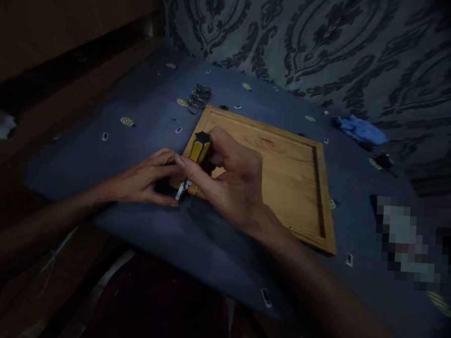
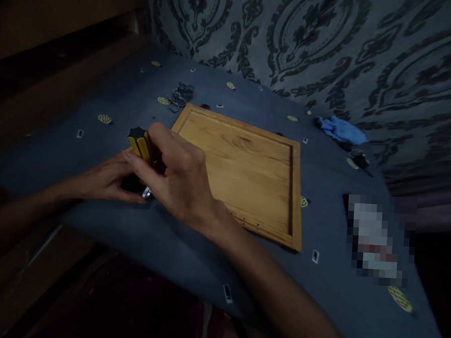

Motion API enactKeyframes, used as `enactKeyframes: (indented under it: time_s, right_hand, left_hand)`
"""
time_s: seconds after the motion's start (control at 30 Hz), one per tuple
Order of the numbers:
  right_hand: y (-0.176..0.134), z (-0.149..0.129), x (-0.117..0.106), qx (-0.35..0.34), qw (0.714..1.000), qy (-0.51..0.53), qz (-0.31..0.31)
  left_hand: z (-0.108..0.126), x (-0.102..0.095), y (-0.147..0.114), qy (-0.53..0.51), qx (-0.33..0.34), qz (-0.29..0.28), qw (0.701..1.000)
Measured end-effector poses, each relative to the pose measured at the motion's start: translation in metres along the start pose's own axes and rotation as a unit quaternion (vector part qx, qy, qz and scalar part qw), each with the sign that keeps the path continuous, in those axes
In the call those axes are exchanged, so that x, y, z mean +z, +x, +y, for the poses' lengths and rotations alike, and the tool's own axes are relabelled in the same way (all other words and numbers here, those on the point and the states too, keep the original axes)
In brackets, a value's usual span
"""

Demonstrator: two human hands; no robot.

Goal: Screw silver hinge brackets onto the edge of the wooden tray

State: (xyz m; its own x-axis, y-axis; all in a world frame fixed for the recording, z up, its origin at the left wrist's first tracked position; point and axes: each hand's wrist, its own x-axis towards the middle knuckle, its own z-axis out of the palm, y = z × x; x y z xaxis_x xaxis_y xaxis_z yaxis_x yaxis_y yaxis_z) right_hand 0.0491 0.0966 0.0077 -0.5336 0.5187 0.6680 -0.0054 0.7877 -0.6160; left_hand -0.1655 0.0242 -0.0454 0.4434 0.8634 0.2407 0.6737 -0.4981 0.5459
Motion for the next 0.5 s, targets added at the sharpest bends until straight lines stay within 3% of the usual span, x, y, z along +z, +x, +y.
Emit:
enactKeyframes:
  time_s: [0.13, 0.33, 0.5]
  right_hand:
    - [0.003, 0.0015, -0.0018, 0.023, 0.999, 0.013, -0.031]
    - [0.0035, 0.0028, -0.0025, 0.06, 0.998, 0.025, -0.024]
    - [0.0075, 0.0035, -0.0093, 0.083, 0.988, 0.079, -0.098]
  left_hand:
    - [0.0007, -0.0012, 0.0006, -0.003, -0.004, -0.009, 1.0]
    - [-0.0025, -0.0005, -0.0005, -0.016, -0.003, -0.003, 1.0]
    - [-0.0009, -0.0014, -0.0005, -0.01, -0.007, -0.005, 1.0]
